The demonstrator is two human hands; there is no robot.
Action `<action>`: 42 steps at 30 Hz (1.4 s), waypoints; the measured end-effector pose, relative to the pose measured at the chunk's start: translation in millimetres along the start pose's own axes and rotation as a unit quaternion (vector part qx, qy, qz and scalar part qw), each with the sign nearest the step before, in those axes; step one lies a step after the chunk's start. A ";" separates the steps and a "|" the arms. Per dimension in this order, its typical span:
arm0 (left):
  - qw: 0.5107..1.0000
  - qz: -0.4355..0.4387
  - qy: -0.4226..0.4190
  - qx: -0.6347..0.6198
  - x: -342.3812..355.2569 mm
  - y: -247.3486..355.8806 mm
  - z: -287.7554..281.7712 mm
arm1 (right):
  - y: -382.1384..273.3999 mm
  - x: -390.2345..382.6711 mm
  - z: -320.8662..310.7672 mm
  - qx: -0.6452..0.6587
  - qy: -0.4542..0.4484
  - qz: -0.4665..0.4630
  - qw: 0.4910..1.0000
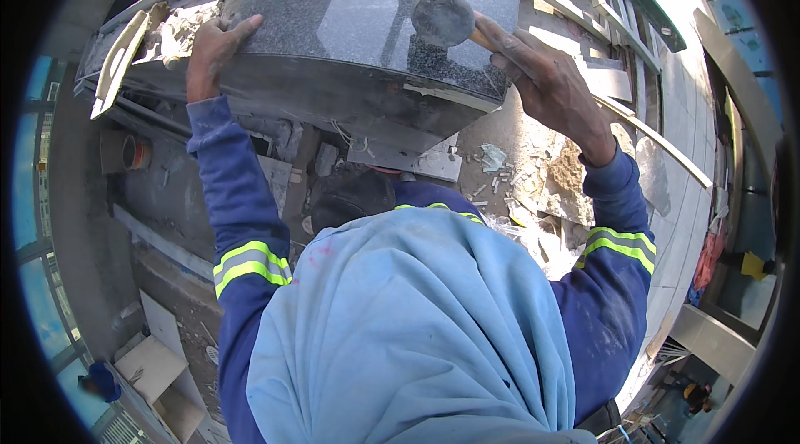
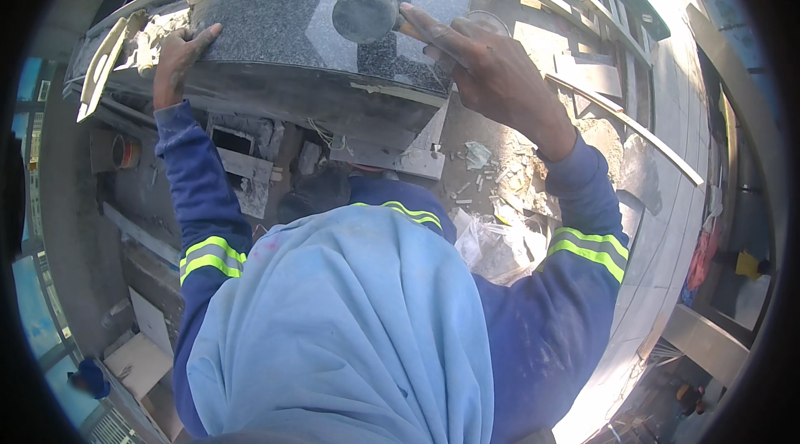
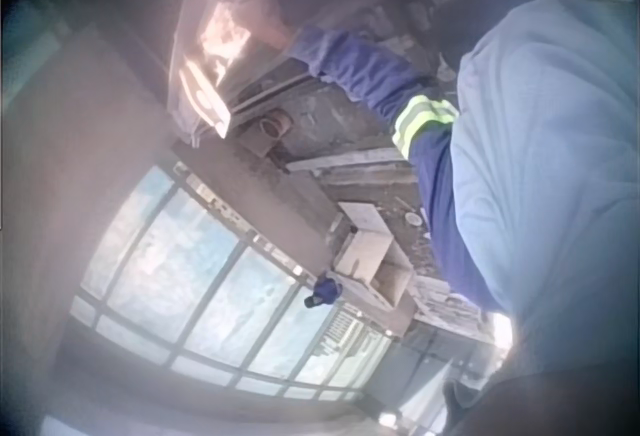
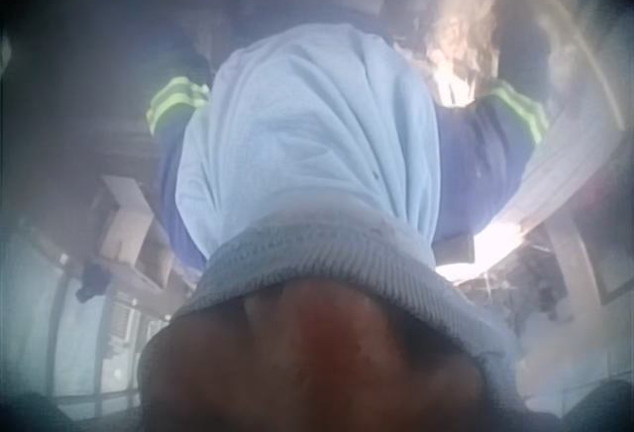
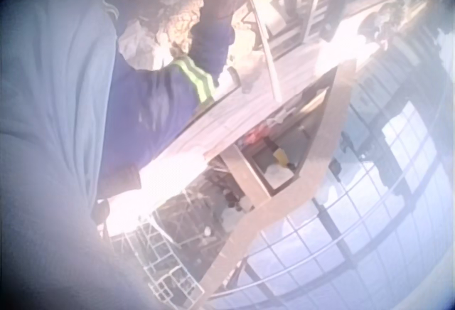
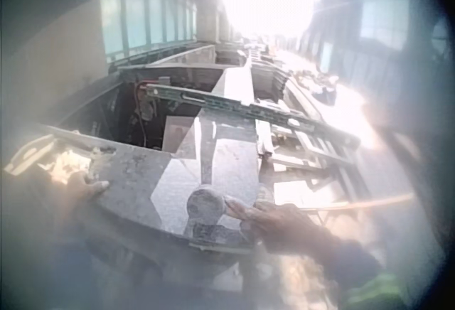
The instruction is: The person installs a dark stone tile onto a curved surface using a rubber mallet to tap it into place, a spirit level to check alignment, and a chisel to remove excess mortar. The person repeatedly adjusts the tile and checks its level during the process.
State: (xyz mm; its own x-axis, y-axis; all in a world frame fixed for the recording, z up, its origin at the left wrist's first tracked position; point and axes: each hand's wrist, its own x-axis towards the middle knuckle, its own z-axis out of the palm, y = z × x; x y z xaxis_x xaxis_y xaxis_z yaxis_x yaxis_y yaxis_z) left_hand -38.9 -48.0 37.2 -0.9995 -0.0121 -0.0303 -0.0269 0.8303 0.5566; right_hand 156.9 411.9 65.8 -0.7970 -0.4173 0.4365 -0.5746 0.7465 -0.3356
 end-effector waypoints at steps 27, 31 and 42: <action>0.996 0.010 0.039 -0.079 -17.4 7.1 6.2 | -8.5 20.0 -7.4 -0.053 -0.110 0.033 0.992; 0.997 0.006 0.039 -0.070 -25.0 22.0 2.4 | 1.4 17.8 4.9 -0.050 -0.081 0.007 0.995; 0.996 -0.005 0.064 -0.060 3.3 -17.9 10.3 | 115.3 110.4 27.6 -0.265 0.056 0.077 0.960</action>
State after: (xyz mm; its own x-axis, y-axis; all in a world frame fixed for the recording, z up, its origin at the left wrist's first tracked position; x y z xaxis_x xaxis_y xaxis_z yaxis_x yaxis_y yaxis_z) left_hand -41.6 -57.1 18.6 -0.9931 -0.0971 0.0656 -0.0309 0.7569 0.6529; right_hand -2.4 437.6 52.3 -0.8231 -0.2448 0.5125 -0.2529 0.9659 0.0553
